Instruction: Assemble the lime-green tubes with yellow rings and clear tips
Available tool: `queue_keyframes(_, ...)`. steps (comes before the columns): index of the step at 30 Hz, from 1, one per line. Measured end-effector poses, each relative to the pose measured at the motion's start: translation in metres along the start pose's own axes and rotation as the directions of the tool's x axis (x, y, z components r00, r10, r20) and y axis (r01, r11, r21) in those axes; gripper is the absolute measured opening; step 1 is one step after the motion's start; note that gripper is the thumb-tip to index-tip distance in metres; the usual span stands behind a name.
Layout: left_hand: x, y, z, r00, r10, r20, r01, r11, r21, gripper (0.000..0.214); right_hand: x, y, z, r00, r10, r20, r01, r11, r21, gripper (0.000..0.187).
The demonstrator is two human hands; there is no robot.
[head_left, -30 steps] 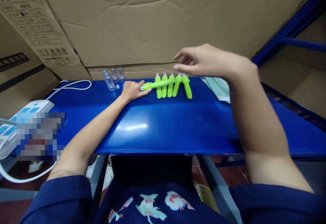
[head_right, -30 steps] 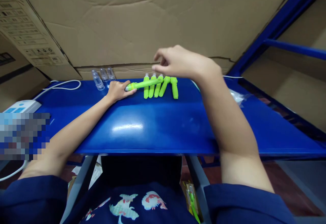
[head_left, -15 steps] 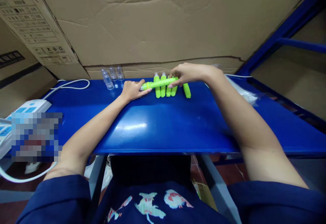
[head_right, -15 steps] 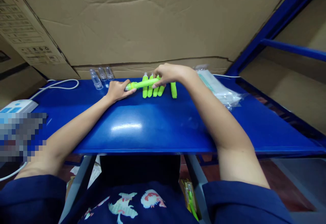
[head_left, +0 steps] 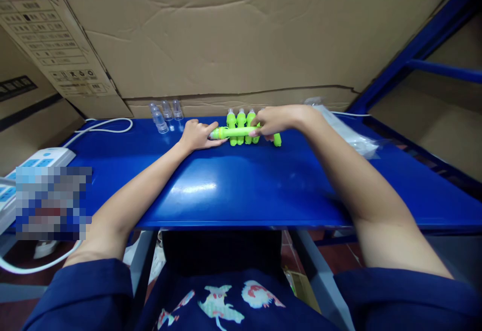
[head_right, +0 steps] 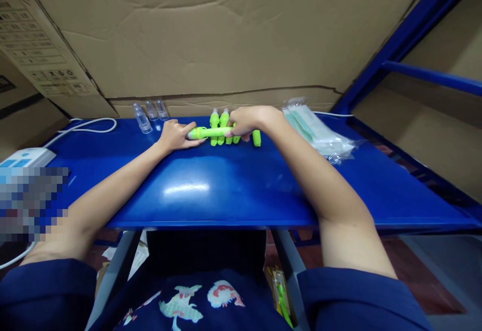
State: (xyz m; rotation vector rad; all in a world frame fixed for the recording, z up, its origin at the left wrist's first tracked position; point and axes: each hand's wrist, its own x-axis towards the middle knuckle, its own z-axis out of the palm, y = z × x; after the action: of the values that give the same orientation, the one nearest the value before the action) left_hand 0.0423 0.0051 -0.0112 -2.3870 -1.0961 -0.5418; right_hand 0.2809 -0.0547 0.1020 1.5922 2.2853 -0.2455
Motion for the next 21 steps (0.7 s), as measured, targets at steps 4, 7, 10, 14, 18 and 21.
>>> queue_keyframes(4, 0.000, 0.000, -0.001, 1.000, 0.018, 0.017, -0.018, 1.000, 0.008, 0.068, -0.006, -0.009, 0.000, 0.999, 0.037, 0.014, -0.038, 0.999, 0.024, 0.033)
queue_keyframes(7, 0.001, 0.001, -0.002, 0.998, 0.016, 0.064, -0.016, 1.000, 0.009, 0.069, -0.010, -0.015, -0.001, 0.998, 0.057, 0.018, -0.057, 0.998, -0.001, 0.032)
queue_keyframes(10, 0.001, 0.001, -0.002, 0.997, 0.032, 0.073, -0.033, 0.999, 0.008, 0.070, -0.012, -0.017, -0.002, 0.997, 0.065, 0.039, -0.065, 0.998, 0.005, 0.032)
queue_keyframes(14, 0.001, 0.000, 0.002, 0.997, 0.061, 0.051, -0.060, 0.998, -0.024, 0.070, -0.011, -0.015, -0.001, 0.996, 0.064, 0.069, -0.068, 0.996, 0.057, 0.031)
queue_keyframes(18, 0.000, -0.001, 0.006, 0.997, 0.061, 0.040, -0.059, 0.998, -0.035, 0.069, -0.010, -0.012, 0.000, 0.994, 0.066, 0.084, -0.075, 0.991, 0.108, 0.029)
queue_keyframes(21, 0.000, -0.003, 0.008, 0.997, 0.079, 0.010, -0.078, 0.996, -0.051, 0.069, -0.008, -0.009, 0.001, 0.994, 0.062, 0.091, -0.076, 0.984, 0.161, 0.033)
